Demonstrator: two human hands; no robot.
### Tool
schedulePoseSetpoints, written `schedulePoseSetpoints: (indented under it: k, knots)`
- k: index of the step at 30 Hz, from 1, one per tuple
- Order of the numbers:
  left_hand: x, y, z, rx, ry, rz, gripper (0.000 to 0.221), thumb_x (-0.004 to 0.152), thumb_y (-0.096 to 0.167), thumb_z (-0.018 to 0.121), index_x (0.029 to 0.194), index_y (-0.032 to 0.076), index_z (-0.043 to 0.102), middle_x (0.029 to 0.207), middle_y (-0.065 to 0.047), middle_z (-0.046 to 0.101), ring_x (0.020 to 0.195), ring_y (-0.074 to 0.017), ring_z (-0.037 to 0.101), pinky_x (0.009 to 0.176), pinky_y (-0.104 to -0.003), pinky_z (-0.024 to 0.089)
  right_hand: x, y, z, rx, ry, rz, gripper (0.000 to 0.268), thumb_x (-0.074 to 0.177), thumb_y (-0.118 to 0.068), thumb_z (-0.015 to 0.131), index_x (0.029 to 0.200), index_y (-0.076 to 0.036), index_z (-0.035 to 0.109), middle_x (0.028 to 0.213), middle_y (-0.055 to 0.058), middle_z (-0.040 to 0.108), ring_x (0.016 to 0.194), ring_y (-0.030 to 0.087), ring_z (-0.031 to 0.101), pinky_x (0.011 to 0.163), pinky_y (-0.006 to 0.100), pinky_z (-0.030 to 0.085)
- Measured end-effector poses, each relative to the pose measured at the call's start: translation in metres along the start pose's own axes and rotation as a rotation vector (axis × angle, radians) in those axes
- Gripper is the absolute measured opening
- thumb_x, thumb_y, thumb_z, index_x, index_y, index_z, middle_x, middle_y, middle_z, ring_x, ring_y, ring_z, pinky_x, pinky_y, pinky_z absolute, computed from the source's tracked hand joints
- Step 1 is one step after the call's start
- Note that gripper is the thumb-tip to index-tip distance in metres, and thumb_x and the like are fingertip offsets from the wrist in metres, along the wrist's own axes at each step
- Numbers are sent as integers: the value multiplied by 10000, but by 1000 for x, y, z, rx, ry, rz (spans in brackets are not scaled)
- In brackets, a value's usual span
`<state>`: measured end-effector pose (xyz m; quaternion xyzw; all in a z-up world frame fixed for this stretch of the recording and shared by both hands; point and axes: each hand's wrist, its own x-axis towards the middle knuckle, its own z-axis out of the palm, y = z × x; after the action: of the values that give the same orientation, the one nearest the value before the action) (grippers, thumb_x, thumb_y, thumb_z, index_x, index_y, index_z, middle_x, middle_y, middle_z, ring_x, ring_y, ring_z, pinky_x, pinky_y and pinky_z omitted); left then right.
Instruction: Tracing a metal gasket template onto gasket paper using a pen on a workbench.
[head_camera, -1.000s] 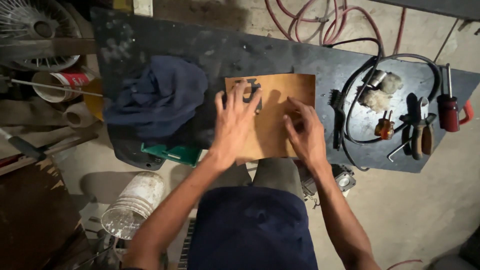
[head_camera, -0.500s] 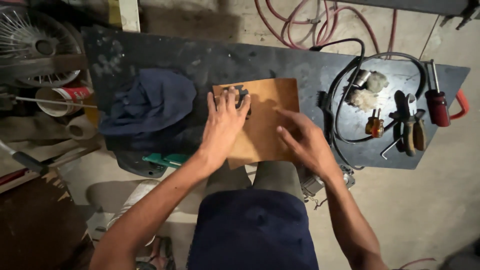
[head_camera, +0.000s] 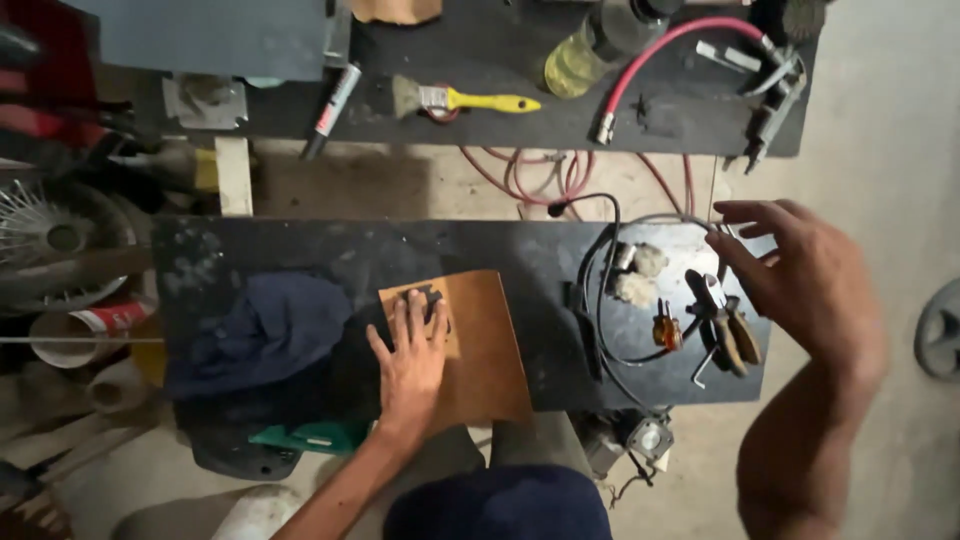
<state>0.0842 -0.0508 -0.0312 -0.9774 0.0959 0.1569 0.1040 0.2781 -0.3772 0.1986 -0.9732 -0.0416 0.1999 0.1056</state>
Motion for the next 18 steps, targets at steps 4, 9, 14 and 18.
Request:
schedulePoseSetpoints:
  k: [4,9,14,18]
  knots:
    - [4,-3,-3,58,143,23,730,905,122,580,1598,184,360,1606,-222,406,1422,-382,479,1057,-625,457,35,-59,1,192,-27,-205,356,907,-196,747,1249,-100,725,1165,77,769,758,232,744,727,367,607]
    - [7,2,4,-21,-54,43,871,800,119,657,1599,183,316,1630,-254,342,1480,-451,365,1131,-610,369,163,-132,82,372,280,-510,196,957,-115,633,1083,-39,763,894,112,787,747,259,746,655,409,569]
    - [3,7,21,-80,-4,14,839,830,207,609,1602,186,281,1645,-251,293,1495,-442,321,1153,-626,329,443,-72,233,-55,642,-237,188,915,-117,646,1103,-112,657,929,150,703,820,374,678,679,509,539]
    - [5,4,8,-177,-77,-9,1137,611,501,790,1593,209,296,1640,-203,306,1497,-407,313,1172,-604,277,574,-86,284,-369,324,262,274,942,-84,622,924,-281,812,950,25,797,951,253,773,685,383,619]
